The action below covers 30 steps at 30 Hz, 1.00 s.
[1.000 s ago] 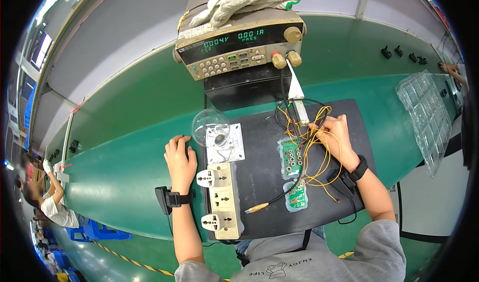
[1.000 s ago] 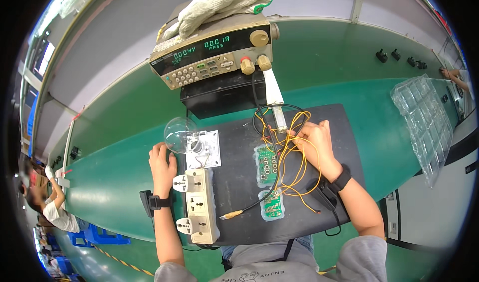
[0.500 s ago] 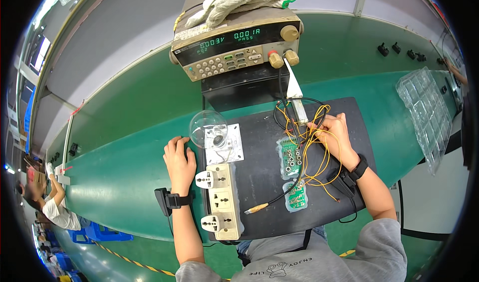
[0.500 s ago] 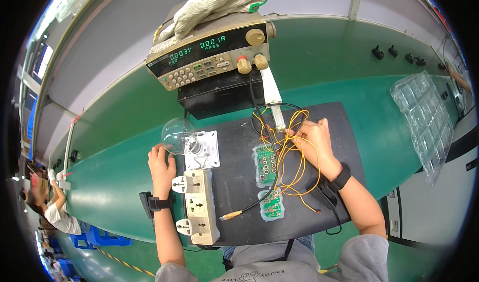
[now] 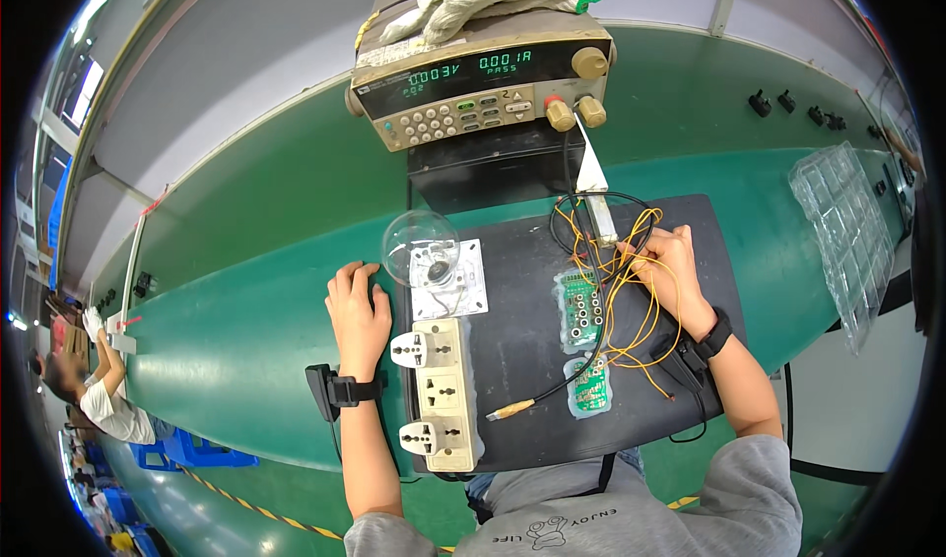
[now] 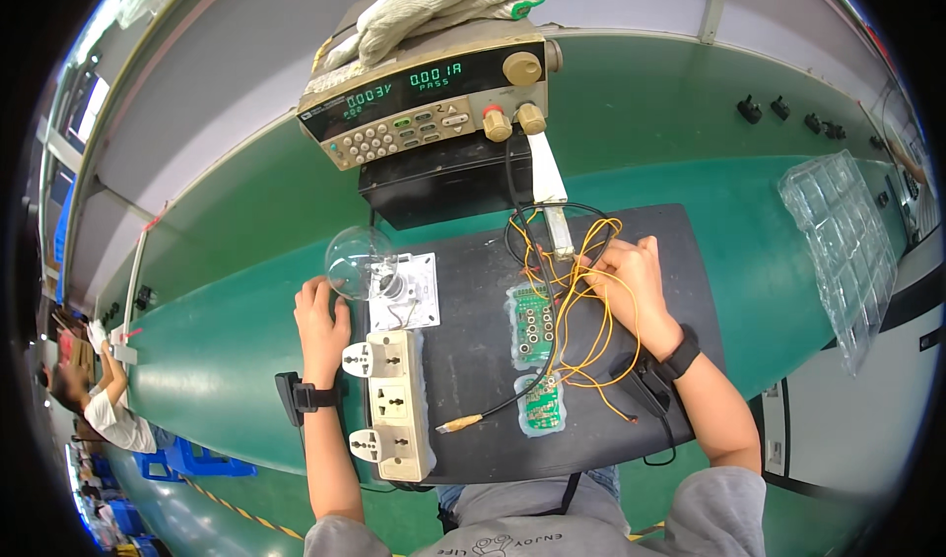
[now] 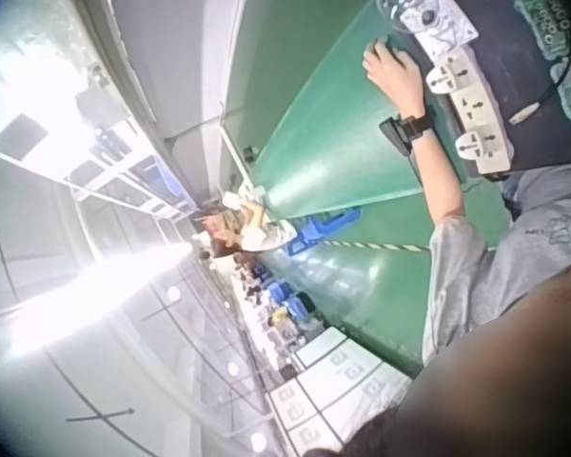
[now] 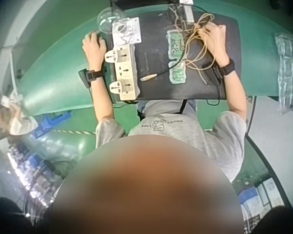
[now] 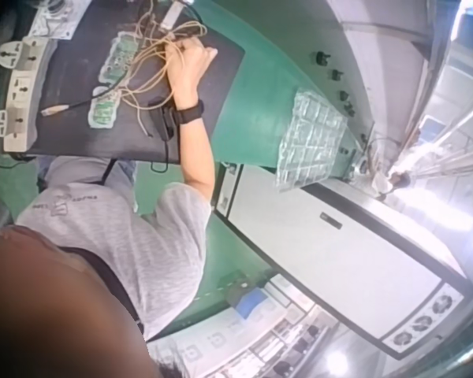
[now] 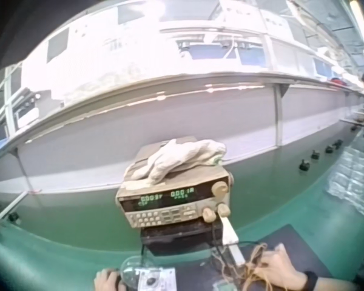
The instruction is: The person picks up a power adapter and a plug head, slides the plug head onto the adapter, and inserts the assembled unit into a power strip to test it with a USB cable. They then repeat this process for several other adapters and plug heads.
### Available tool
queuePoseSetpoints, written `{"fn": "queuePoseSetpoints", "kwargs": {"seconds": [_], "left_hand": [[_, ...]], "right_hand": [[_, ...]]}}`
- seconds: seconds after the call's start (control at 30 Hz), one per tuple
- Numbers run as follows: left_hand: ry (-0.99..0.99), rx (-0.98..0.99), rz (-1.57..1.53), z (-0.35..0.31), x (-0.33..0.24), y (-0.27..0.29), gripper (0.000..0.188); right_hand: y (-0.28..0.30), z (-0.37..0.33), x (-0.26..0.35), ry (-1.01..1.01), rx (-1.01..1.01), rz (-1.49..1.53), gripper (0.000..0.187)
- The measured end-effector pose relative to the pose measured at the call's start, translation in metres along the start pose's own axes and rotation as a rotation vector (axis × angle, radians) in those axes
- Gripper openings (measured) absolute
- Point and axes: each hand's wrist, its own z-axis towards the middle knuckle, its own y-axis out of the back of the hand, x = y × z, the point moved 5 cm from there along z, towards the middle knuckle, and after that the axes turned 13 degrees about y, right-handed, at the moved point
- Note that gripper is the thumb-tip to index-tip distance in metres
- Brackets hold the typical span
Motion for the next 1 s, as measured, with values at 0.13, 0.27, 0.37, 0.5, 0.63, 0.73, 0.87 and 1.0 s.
{"fn": "queuePoseSetpoints", "kwargs": {"seconds": [0.13,0.27,0.37,0.5,0.63,0.73,0.87,1.0], "left_hand": [[-0.003,-0.002,-0.001,-0.0001,-0.0008,0.0005,0.026],[0.002,0.006,0.012,0.0004,-0.0014,0.0007,0.026],[0.000,0.004,0.007,0.0003,-0.0019,0.0011,0.026],[-0.006,-0.007,0.008,-0.0001,-0.0025,0.0015,0.026],[-0.009,-0.011,0.003,-0.0003,-0.0027,0.0019,0.026],[-0.009,-0.008,0.003,-0.0002,-0.0025,0.0020,0.026],[-0.010,-0.008,0.009,0.0000,-0.0019,0.0016,0.026],[-0.026,-0.015,0.004,-0.0002,-0.0022,0.0013,0.026]], "right_hand": [[0.0001,0.0009,0.0003,-0.016,0.008,-0.028,0.032],[0.0004,0.0015,0.0010,-0.041,0.014,-0.037,0.034],[0.0003,0.0015,0.0012,-0.029,0.008,-0.046,0.034],[-0.0014,0.0005,-0.0003,-0.006,0.004,-0.030,0.033],[-0.0008,-0.0007,-0.0013,-0.005,-0.015,-0.015,0.033],[-0.0001,-0.0001,0.0003,-0.004,-0.007,-0.024,0.033],[0.0004,0.0025,0.0023,-0.042,0.018,-0.060,0.037],[0.0013,0.0056,0.0044,-0.057,0.017,-0.028,0.038]]}}
